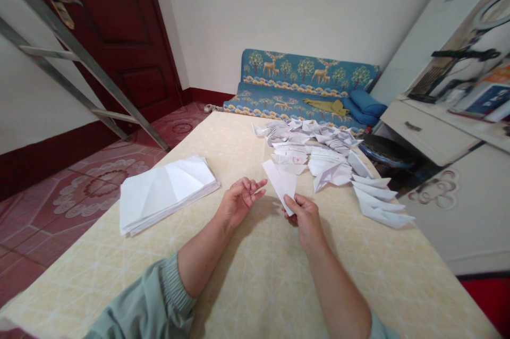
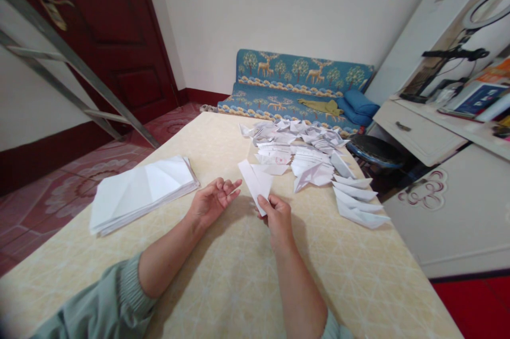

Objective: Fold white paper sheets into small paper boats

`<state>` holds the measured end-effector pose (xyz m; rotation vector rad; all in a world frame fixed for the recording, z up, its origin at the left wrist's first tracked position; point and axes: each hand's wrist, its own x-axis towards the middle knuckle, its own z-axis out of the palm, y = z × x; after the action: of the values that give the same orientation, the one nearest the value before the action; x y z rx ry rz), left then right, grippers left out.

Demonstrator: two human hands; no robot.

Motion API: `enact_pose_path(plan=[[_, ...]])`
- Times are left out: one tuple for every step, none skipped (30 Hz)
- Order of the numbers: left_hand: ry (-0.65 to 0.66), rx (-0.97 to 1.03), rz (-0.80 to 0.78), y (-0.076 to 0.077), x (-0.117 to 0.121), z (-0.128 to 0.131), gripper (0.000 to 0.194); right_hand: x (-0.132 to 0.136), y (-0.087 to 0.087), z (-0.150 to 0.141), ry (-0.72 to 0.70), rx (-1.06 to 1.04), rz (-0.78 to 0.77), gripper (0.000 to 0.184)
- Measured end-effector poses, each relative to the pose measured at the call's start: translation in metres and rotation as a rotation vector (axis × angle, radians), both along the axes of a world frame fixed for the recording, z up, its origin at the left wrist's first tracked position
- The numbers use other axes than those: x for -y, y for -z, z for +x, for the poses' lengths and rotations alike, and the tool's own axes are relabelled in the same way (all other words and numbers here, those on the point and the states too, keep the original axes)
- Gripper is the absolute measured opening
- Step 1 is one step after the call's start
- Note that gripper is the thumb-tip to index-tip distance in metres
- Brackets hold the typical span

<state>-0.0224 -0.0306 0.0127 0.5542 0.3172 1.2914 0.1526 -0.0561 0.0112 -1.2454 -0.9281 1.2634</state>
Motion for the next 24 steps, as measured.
enact_pose_path(plan=[[0.000, 0.001, 0.001, 0.0001, 0.0000, 0.0000, 0.010, -0.0001, 0.0000, 0.0000, 0.002, 0.000, -0.002, 0.033], [0.000, 0.002, 0.002, 0.0002, 0.0000, -0.0001, 0.010, -0.0001, 0.0001, 0.0001, 0.004, 0.002, -0.004, 0.033], [0.000, 0.001, 0.003, 0.0002, -0.0001, -0.0001, 0.010, -0.0003, 0.0004, 0.0001, 0.006, 0.004, -0.005, 0.033], [0.000, 0.000, 0.003, 0.0002, -0.0001, -0.0002, 0.010, -0.0004, 0.0008, 0.0001, 0.008, 0.008, -0.005, 0.032], [-0.001, -0.001, 0.003, 0.0001, -0.0002, -0.0001, 0.010, -0.0006, 0.0013, 0.0001, 0.007, 0.012, -0.004, 0.032], [-0.001, -0.002, 0.002, 0.0000, -0.0002, -0.0001, 0.010, -0.0008, 0.0020, 0.0001, 0.005, 0.015, 0.000, 0.032], [-0.003, -0.003, 0.002, -0.0001, -0.0003, 0.0000, 0.010, -0.0011, 0.0026, 0.0001, 0.004, 0.016, 0.004, 0.031], [-0.004, -0.005, 0.000, -0.0002, -0.0004, 0.0001, 0.009, -0.0013, 0.0031, 0.0001, 0.003, 0.017, 0.008, 0.031], [-0.007, -0.008, -0.002, -0.0004, -0.0004, 0.0002, 0.009, -0.0014, 0.0035, 0.0002, 0.001, 0.017, 0.011, 0.031], [-0.009, -0.011, -0.002, -0.0005, -0.0004, 0.0003, 0.009, -0.0014, 0.0037, 0.0002, -0.003, 0.016, 0.015, 0.031], [-0.012, -0.014, -0.001, -0.0007, -0.0003, 0.0003, 0.009, -0.0014, 0.0036, 0.0003, -0.008, 0.014, 0.016, 0.031], [-0.014, -0.016, 0.002, -0.0009, -0.0002, 0.0004, 0.009, -0.0013, 0.0034, 0.0003, -0.013, 0.012, 0.017, 0.031], [-0.015, -0.015, 0.008, -0.0011, 0.0001, 0.0004, 0.009, -0.0011, 0.0029, 0.0004, -0.017, 0.009, 0.017, 0.032], [-0.015, -0.014, 0.013, -0.0013, 0.0004, 0.0005, 0.009, -0.0009, 0.0024, 0.0004, -0.019, 0.006, 0.016, 0.032], [-0.016, -0.014, 0.019, -0.0016, 0.0007, 0.0005, 0.009, -0.0007, 0.0020, 0.0004, -0.017, 0.004, 0.013, 0.032], [-0.018, -0.015, 0.023, -0.0020, 0.0011, 0.0005, 0.010, -0.0005, 0.0017, 0.0004, -0.014, 0.002, 0.010, 0.031], [-0.022, -0.015, 0.025, -0.0025, 0.0014, 0.0004, 0.010, -0.0005, 0.0016, 0.0004, -0.010, 0.002, 0.008, 0.031], [-0.029, -0.013, 0.023, -0.0030, 0.0017, 0.0004, 0.010, -0.0004, 0.0017, 0.0005, -0.009, 0.004, 0.008, 0.031], [-0.037, -0.009, 0.020, -0.0036, 0.0019, 0.0004, 0.010, -0.0005, 0.0021, 0.0007, -0.008, 0.006, 0.011, 0.031], [-0.045, -0.002, 0.015, -0.0040, 0.0020, 0.0004, 0.010, -0.0006, 0.0027, 0.0009, -0.008, 0.010, 0.015, 0.031], [-0.050, 0.006, 0.010, -0.0045, 0.0020, 0.0004, 0.010, -0.0008, 0.0034, 0.0012, -0.008, 0.014, 0.018, 0.031], [-0.053, 0.014, 0.005, -0.0048, 0.0019, 0.0004, 0.011, -0.0010, 0.0040, 0.0014, -0.008, 0.017, 0.019, 0.031], [-0.054, 0.020, 0.001, -0.0051, 0.0018, 0.0005, 0.011, -0.0011, 0.0045, 0.0016, -0.009, 0.020, 0.019, 0.030], [-0.053, 0.024, -0.001, -0.0053, 0.0016, 0.0006, 0.011, -0.0012, 0.0047, 0.0017, -0.009, 0.023, 0.017, 0.030]])
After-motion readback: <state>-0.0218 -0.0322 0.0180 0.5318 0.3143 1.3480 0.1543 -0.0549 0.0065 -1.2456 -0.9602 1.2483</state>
